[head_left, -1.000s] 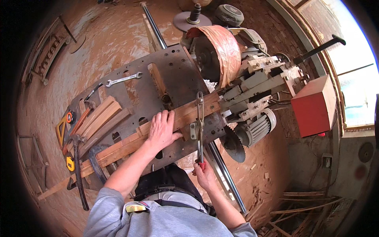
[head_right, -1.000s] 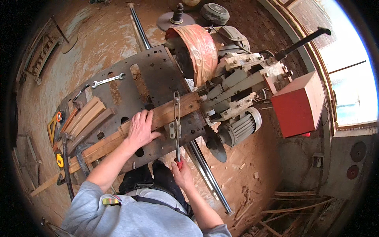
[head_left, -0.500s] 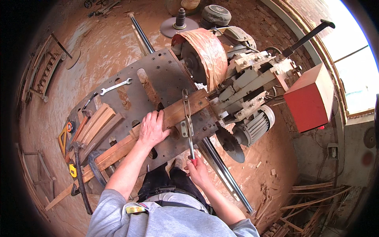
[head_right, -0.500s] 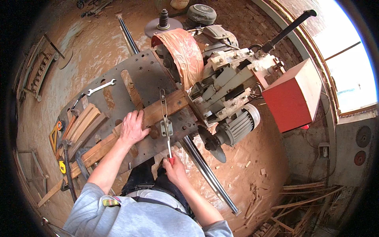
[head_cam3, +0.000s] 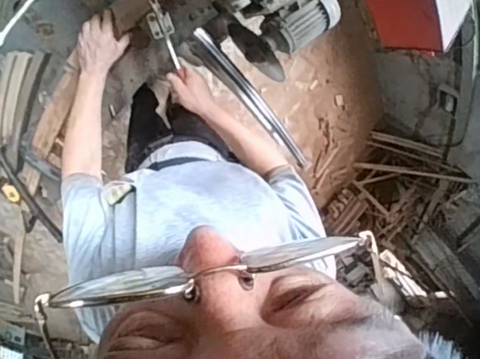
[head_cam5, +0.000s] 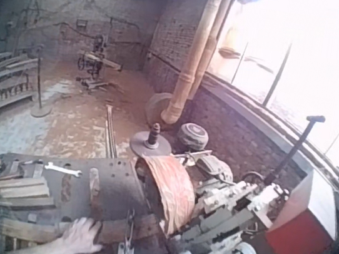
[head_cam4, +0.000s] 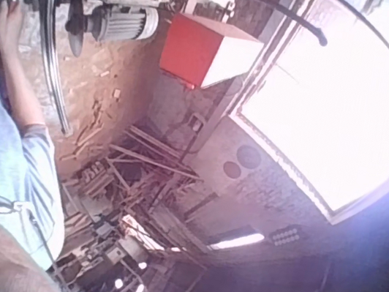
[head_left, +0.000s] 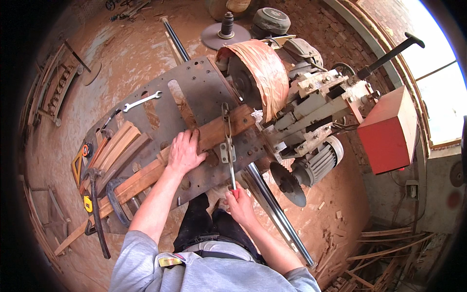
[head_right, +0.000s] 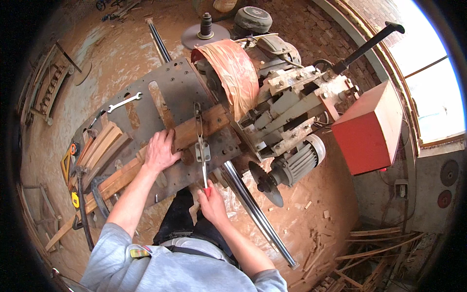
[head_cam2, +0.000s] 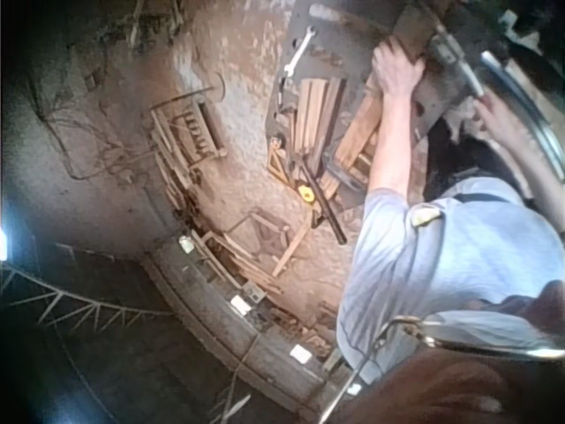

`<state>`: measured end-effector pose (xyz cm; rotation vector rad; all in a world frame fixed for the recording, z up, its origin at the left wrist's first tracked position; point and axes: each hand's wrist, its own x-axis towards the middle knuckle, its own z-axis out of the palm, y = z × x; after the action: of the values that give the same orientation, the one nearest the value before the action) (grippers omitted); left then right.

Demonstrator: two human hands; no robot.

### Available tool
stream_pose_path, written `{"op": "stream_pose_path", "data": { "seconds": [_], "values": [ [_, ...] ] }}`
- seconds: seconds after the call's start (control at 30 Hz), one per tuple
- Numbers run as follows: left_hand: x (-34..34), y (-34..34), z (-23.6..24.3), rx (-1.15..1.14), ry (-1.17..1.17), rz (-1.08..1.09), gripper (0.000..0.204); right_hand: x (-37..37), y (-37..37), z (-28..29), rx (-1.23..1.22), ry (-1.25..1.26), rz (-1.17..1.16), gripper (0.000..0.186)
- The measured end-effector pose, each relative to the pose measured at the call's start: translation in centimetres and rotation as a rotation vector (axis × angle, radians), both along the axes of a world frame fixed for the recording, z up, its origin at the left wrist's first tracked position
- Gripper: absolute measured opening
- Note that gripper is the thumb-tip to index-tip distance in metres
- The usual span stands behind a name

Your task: The person shapes wood pieces using a workshop machine. They secure wood to a metal bench using a C-clamp and a hammer, measure it with a tape measure, and mark it with a pencil. They then use a hand-held shaping tool to carve wood held against a rotating machine head.

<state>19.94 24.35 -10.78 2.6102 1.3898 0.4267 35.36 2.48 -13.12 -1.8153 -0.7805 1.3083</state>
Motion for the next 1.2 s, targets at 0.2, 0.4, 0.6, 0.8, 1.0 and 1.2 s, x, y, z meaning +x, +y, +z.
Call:
{"op": "stream_pose_path", "data": {
  "seconds": [0.2, 0.4, 0.6, 0.8, 1.0, 1.2],
  "values": [
    [-0.7, 2.3, -0.1, 0.000, 0.009, 0.001, 0.083, -0.8, 2.3, -0.1, 0.017, -0.002, -0.019, 0.068],
    [-0.8, 4.5, 0.0, 0.003, 0.004, 0.008, 0.083, -1.2, 4.4, -1.1, 0.095, -0.006, -0.016, 0.067],
    [-1.5, 6.8, 0.4, -0.012, 0.014, 0.018, 0.083, -1.7, 7.5, 1.3, 0.002, 0.005, -0.008, 0.068],
    [-1.8, 9.9, 0.8, -0.007, 0.012, 0.015, 0.083, -2.5, 10.3, -1.8, 0.131, -0.198, 0.025, 0.058],
    [-3.2, 14.6, 0.3, 0.017, -0.002, 0.004, 0.079, -3.5, 15.3, -1.5, 0.094, -0.075, 0.017, 0.054],
    [-5.0, 21.2, -0.1, 0.034, 0.010, 0.006, 0.078, -4.8, 22.3, 1.1, 0.001, -0.002, 0.067, 0.041]
  ]
}}
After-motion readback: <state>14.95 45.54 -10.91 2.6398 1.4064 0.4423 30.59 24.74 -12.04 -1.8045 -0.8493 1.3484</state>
